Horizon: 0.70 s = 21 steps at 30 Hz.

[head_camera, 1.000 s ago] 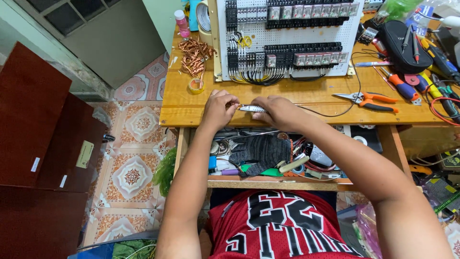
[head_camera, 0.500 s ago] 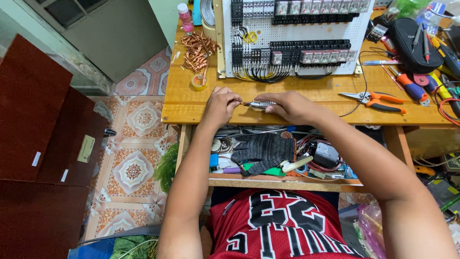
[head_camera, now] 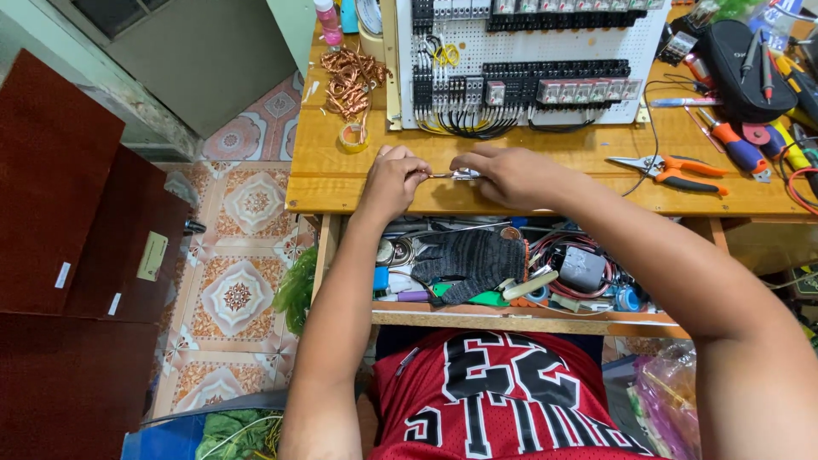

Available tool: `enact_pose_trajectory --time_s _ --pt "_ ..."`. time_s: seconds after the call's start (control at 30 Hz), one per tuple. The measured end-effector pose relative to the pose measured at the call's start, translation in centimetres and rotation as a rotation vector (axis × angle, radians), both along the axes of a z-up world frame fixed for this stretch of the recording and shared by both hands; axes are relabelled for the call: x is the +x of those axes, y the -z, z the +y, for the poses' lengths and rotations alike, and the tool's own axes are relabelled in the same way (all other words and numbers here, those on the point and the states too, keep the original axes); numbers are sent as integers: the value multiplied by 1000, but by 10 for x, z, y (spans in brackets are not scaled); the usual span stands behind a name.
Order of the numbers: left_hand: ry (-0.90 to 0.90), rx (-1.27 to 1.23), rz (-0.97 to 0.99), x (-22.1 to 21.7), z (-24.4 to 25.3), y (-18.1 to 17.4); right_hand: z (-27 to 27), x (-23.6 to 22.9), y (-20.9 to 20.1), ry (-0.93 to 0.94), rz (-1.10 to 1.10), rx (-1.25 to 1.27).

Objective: Stripping insulation from electrical wires and twisting the copper strands at a workbench

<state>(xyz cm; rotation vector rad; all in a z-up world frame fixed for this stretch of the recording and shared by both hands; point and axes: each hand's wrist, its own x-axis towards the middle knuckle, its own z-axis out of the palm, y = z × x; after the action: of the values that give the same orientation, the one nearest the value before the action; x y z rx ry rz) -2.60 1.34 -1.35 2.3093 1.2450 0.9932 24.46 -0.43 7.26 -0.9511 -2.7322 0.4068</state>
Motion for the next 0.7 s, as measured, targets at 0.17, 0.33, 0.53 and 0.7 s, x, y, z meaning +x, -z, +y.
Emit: enact_pose_trajectory --time_s 0.17,0.33,0.53,0.7 --pt "-11 -3 -20 2 -1 -2 -6 -14 -8 2 -60 89" --pt "-6 15 -42 3 -2 -2 -2 -15 8 29 -33 93" --pt "8 23 -38 1 -2 -4 3 -20 9 99 -99 85" --pt "12 25 -21 0 -1 -3 4 -29 1 139 -184 47"
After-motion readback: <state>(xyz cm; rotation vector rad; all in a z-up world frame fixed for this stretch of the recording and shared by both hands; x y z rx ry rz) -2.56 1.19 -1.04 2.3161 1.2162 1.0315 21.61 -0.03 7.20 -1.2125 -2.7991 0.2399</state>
